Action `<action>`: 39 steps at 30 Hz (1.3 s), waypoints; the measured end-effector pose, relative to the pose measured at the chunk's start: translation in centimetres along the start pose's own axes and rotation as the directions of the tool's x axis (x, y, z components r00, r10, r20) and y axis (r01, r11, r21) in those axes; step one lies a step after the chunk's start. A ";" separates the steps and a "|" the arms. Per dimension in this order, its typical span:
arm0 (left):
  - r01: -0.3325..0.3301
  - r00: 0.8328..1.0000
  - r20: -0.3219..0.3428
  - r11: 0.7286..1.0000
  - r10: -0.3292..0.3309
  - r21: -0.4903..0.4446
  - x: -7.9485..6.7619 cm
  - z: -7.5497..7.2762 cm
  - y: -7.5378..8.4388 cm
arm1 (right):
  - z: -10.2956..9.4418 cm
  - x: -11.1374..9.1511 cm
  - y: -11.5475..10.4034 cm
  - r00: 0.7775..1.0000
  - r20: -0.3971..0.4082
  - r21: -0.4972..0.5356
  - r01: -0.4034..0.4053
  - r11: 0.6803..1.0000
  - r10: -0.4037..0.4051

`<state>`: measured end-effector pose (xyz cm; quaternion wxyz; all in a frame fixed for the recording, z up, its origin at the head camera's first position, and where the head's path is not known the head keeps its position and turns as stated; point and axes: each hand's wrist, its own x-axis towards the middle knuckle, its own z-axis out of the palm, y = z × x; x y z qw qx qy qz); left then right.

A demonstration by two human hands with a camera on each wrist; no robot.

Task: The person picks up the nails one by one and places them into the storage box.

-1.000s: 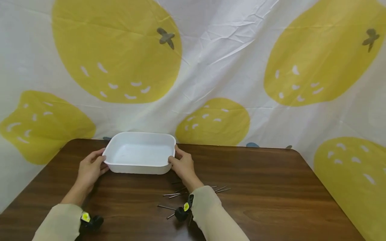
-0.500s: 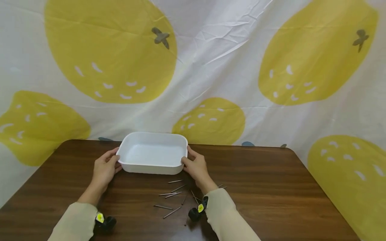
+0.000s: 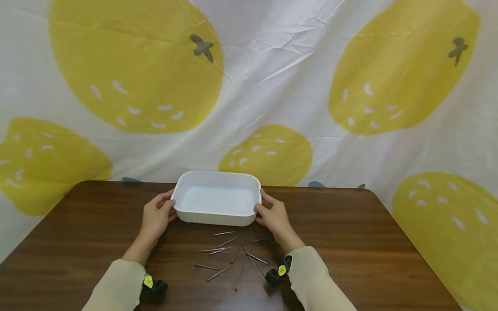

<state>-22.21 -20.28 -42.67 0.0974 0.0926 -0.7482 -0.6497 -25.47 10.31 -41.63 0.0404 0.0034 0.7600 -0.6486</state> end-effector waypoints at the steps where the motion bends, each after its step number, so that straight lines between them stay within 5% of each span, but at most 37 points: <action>1: 0.000 1.000 0.002 1.000 0.000 0.000 0.1 0.2 0.0 | -0.3 0.1 0.1 1.000 0.000 0.000 -0.001 1.000 0.001; 23: 0.069 0.991 0.124 0.985 -0.049 -0.159 0.0 6.3 0.5 | -8.5 0.2 1.7 1.000 0.022 -0.023 0.018 1.000 -0.018; 34: 0.087 0.991 0.117 0.987 -0.071 -0.138 -0.3 6.6 -0.1 | -8.3 0.5 4.0 0.988 0.077 0.160 0.117 0.980 -0.131; 39: 0.089 0.989 0.132 0.985 -0.069 -0.150 -0.1 6.8 -0.1 | -8.7 0.6 4.0 0.980 0.111 0.052 0.160 0.986 -0.165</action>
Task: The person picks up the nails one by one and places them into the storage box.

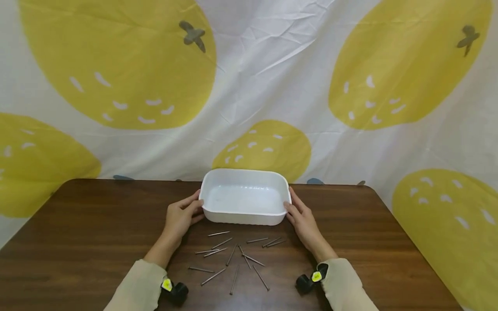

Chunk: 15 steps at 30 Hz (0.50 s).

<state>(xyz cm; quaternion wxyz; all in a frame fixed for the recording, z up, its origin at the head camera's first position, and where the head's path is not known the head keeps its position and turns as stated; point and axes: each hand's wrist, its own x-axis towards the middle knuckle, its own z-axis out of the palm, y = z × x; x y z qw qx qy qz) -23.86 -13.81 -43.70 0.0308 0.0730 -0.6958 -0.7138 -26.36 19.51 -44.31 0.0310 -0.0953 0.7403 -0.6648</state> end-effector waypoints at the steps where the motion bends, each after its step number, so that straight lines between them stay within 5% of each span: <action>1: -0.001 1.000 0.002 1.000 0.001 -0.004 0.0 0.0 0.0 | 0.0 0.0 0.0 1.000 0.004 -0.057 0.017 0.998 -0.017; 6: -0.006 1.000 0.001 1.000 0.006 -0.009 -0.1 0.0 0.0 | 0.3 0.2 0.2 0.996 0.025 -0.259 0.091 0.962 -0.087; 15: -0.020 1.000 0.016 1.000 0.020 0.012 -0.1 -0.1 0.1 | 1.1 0.5 0.4 0.990 -0.020 -0.283 0.127 0.951 -0.139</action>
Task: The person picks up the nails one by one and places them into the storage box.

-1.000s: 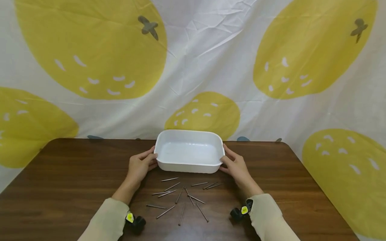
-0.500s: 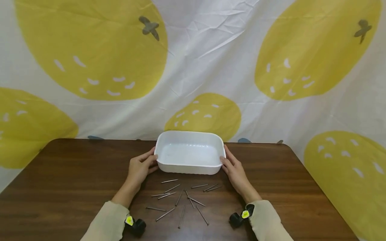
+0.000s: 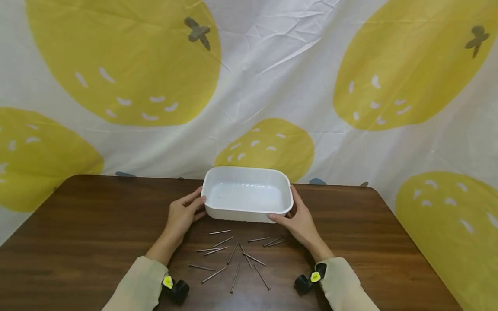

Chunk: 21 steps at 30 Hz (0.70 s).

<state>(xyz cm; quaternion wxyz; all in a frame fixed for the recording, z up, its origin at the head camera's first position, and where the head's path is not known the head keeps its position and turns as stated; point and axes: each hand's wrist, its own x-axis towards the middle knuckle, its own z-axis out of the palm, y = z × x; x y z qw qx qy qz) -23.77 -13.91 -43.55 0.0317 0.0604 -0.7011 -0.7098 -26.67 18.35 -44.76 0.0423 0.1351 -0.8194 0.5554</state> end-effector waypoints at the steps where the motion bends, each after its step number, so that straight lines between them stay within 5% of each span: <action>1: -0.003 1.000 0.003 1.000 0.003 0.003 0.0 0.0 0.0 | 0.1 -0.1 0.0 1.000 -0.007 -0.015 0.003 1.000 -0.003; 21: -0.009 1.000 0.012 1.000 0.009 0.028 0.0 -0.6 0.3 | 0.4 -0.2 -0.2 0.998 -0.054 -0.125 0.030 0.992 -0.037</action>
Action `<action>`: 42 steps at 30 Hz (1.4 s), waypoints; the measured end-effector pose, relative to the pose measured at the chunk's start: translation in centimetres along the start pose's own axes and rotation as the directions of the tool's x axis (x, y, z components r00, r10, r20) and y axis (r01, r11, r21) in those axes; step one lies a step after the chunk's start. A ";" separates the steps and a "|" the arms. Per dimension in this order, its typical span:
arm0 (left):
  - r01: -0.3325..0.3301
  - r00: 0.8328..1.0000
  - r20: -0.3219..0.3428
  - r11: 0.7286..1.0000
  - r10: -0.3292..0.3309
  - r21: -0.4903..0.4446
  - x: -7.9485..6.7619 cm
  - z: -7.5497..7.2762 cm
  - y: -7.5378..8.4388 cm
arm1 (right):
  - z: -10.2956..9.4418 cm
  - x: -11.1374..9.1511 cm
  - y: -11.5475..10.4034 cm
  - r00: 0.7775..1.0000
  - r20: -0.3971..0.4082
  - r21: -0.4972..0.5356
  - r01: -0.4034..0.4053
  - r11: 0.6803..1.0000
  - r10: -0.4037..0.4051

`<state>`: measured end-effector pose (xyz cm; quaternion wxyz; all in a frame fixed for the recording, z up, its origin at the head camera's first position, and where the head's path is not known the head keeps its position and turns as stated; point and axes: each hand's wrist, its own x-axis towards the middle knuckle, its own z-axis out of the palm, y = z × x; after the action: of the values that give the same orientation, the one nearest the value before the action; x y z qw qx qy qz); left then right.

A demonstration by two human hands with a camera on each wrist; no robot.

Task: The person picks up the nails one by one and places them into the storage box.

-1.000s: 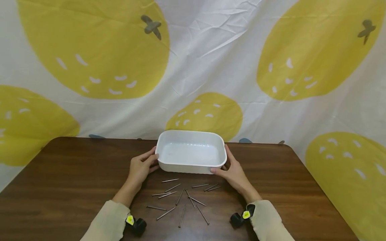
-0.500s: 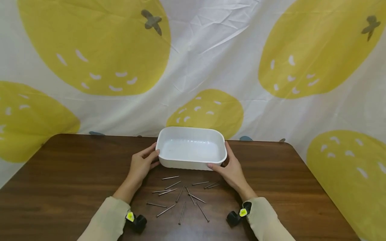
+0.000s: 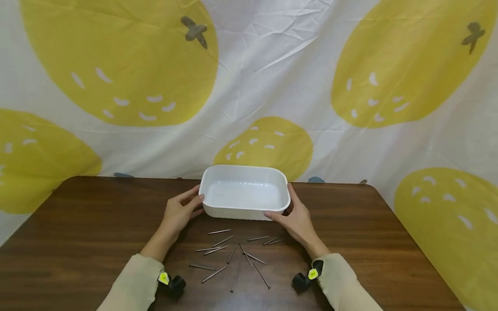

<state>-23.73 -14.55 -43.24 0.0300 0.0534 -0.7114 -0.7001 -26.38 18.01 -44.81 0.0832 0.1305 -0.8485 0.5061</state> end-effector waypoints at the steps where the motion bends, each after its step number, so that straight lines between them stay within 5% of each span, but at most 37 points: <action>1: -0.001 1.000 0.006 1.000 0.001 0.001 0.0 0.0 0.0 | 0.0 0.0 0.0 1.000 -0.005 0.002 -0.010 1.000 0.010; 13: -0.023 1.000 -0.007 1.000 0.023 -0.004 0.3 0.0 -0.3 | 0.1 0.6 0.1 0.999 -0.023 0.013 -0.043 0.999 0.043; 25: -0.107 0.994 -0.001 0.983 0.108 0.152 0.6 0.1 -0.2 | 0.5 0.5 -0.2 0.999 -0.024 -0.020 -0.038 0.999 0.037; 30: -0.128 0.991 0.007 0.917 0.136 0.379 0.4 -0.8 0.9 | 0.6 0.6 -0.2 0.999 -0.018 -0.002 -0.038 0.999 0.038; 33: -0.121 0.991 0.011 0.853 0.134 0.507 0.0 -1.4 1.9 | 0.6 0.6 -0.2 0.999 -0.020 -0.002 -0.035 0.999 0.035; 36: -0.166 0.986 0.098 0.779 0.134 0.604 -0.2 -1.9 2.5 | 0.6 0.6 -0.2 0.999 -0.021 -0.004 -0.035 0.999 0.035; 39: -0.267 0.956 0.265 0.731 0.123 0.627 -0.4 -2.0 2.8 | 0.6 0.7 -0.1 0.999 -0.018 -0.006 -0.037 0.999 0.037; 42: -0.368 0.894 0.438 0.712 0.094 0.598 -0.6 -1.8 2.7 | 0.6 0.6 -0.2 0.999 -0.016 -0.004 -0.045 0.999 0.045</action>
<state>-23.06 -16.21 -40.54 -0.0391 -0.1660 -0.9068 -0.3855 -26.92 17.29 -44.79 0.0789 0.1070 -0.8517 0.5070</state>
